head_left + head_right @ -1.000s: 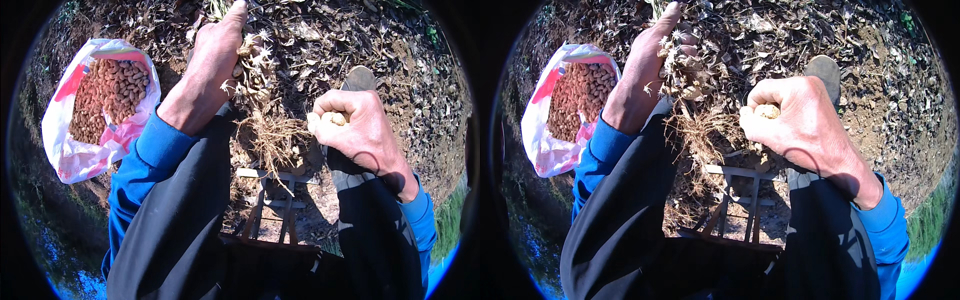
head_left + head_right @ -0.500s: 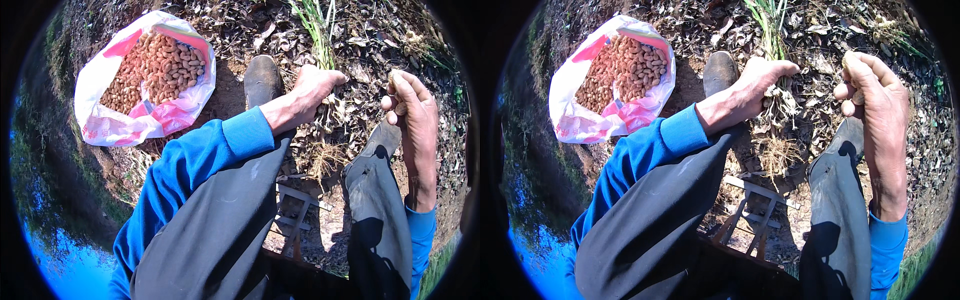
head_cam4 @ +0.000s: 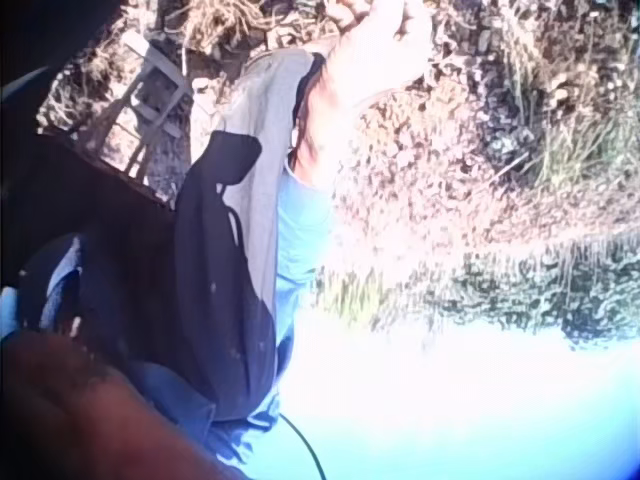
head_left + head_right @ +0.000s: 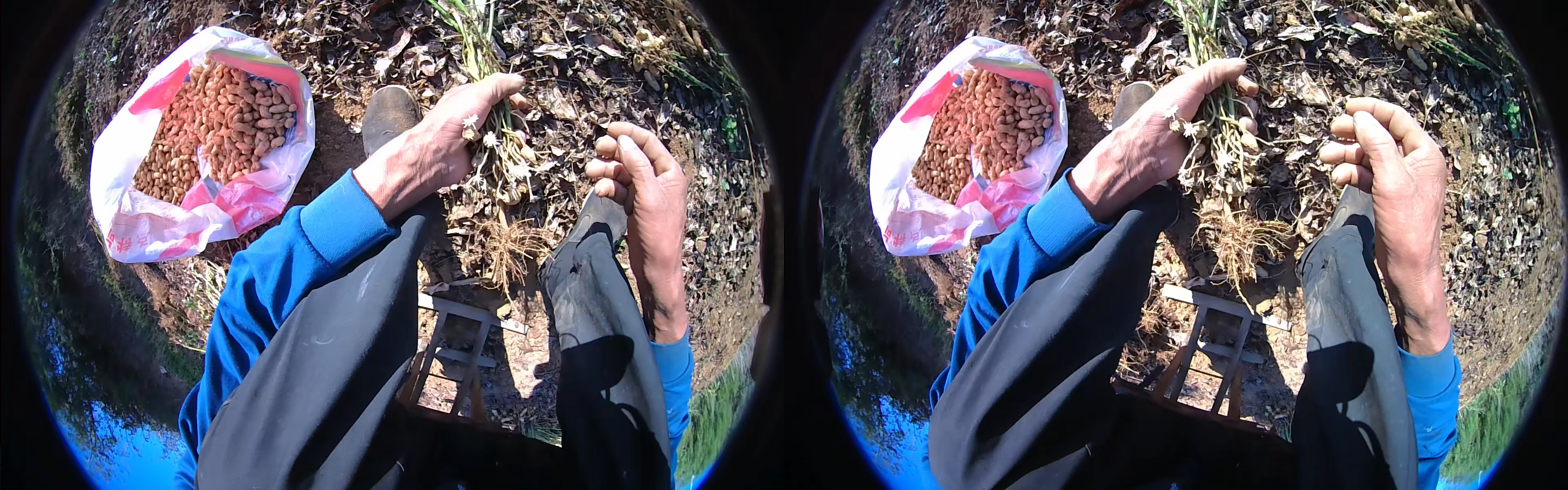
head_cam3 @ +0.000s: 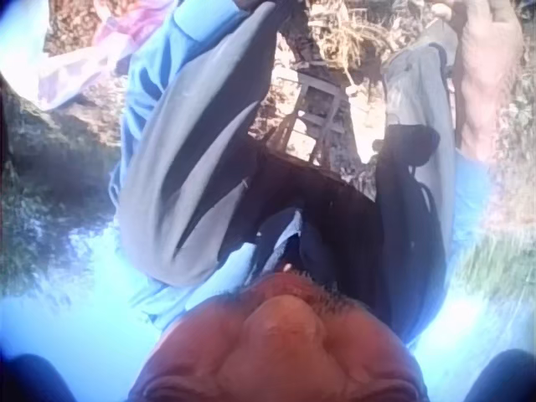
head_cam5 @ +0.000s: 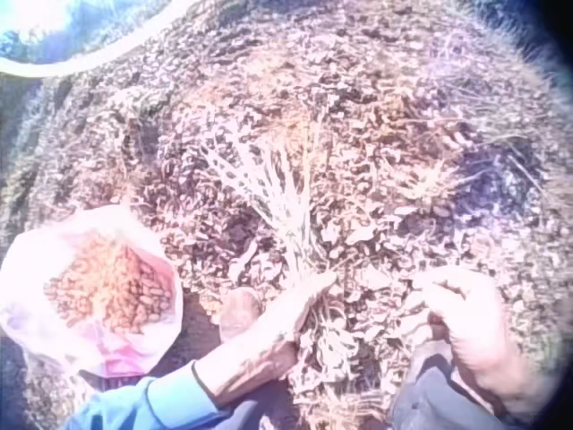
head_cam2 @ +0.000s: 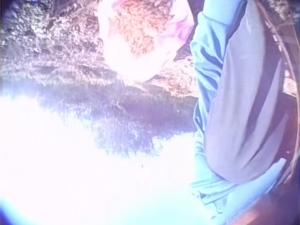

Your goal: The person sits on the ground and pulls peanuts from uprooted peanut plants by hand. The harvested peanuts are placed into a white and pink bag positioned beside them.

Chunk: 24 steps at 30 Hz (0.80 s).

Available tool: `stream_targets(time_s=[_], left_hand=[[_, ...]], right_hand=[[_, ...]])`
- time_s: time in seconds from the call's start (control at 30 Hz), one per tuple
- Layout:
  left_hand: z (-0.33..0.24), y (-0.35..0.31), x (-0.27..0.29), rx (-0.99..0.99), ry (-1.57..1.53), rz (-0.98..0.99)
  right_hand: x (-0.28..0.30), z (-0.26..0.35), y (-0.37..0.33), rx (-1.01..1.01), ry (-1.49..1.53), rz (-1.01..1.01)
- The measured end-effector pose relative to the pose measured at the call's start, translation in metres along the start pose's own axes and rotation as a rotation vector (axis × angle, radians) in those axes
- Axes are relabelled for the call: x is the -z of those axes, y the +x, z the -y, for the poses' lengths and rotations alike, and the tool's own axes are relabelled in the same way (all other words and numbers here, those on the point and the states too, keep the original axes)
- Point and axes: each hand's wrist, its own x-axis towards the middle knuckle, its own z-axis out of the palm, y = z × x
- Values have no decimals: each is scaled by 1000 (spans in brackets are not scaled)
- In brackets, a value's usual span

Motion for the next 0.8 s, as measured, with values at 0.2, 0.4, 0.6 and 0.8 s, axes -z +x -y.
stream_targets(time_s=[0.2, 0.4, 0.6, 0.8], left_hand=[[-23, -9, -9, 27, -231, 243], [-22, -6, -23, -12, -311, 354], [-18, -2, -23, -33, -202, 220], [-13, 2, -24, -28, -157, 117]], right_hand=[[-16, -12, -29, 175, -15, 167], [-14, -9, -24, 831, -354, 260], [-21, -9, -24, 858, -513, 289], [-24, -29, -15, 931, -610, 234]])
